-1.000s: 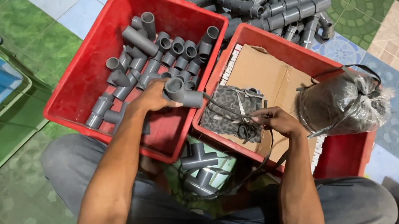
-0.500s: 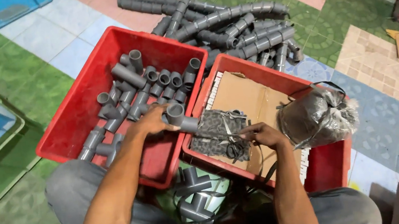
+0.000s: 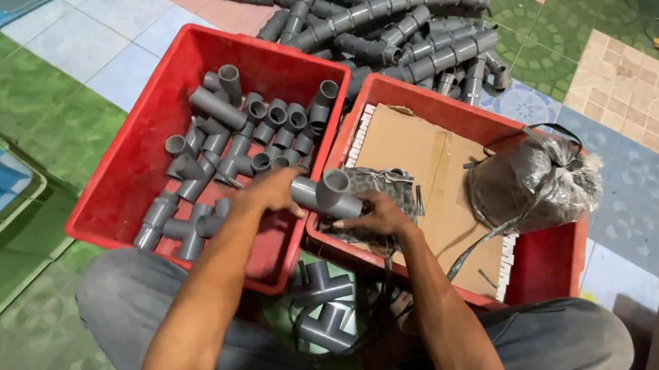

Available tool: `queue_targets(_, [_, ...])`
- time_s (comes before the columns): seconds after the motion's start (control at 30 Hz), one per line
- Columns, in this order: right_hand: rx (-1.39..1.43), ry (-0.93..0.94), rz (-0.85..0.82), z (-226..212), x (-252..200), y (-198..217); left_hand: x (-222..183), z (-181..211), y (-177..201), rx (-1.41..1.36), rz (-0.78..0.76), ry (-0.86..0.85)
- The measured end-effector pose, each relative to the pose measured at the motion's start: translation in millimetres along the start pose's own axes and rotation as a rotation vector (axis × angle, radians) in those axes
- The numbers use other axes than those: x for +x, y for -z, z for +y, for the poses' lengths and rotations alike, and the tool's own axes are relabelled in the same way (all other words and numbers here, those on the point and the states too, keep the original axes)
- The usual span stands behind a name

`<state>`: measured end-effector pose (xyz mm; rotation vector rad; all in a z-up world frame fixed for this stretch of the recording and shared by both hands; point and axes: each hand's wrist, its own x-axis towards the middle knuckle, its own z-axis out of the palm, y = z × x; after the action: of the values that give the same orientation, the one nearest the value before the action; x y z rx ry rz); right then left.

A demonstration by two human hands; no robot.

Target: Assembling PVC pipe fittings by hand into a larger structure.

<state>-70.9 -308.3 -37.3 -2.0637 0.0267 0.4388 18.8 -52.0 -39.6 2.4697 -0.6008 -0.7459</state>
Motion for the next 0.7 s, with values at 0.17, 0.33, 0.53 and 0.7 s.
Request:
queue_targets(0.17, [-0.017, -0.019, 0.009, 20.7, 8.7, -1.5, -23.9, 9.3, 20.1, 0.085, -0.032, 0.175])
queue_targets(0.33, [-0.023, -0.092, -0.027, 21.7, 0.7, 5.4, -17.9, -17.8, 34.6, -0.153, -0.138, 0.014])
queue_targets(0.53, [0.025, -0.308, -0.392, 21.5, -17.1, 14.3, -33.6, 8.7, 46.0, -0.888, 0.151, 0.01])
queue_targets(0.7, [-0.219, -0.273, -0.472, -1.1, -11.9, 12.0, -17.9, 53.4, 38.5, -1.267, 0.214, -0.017])
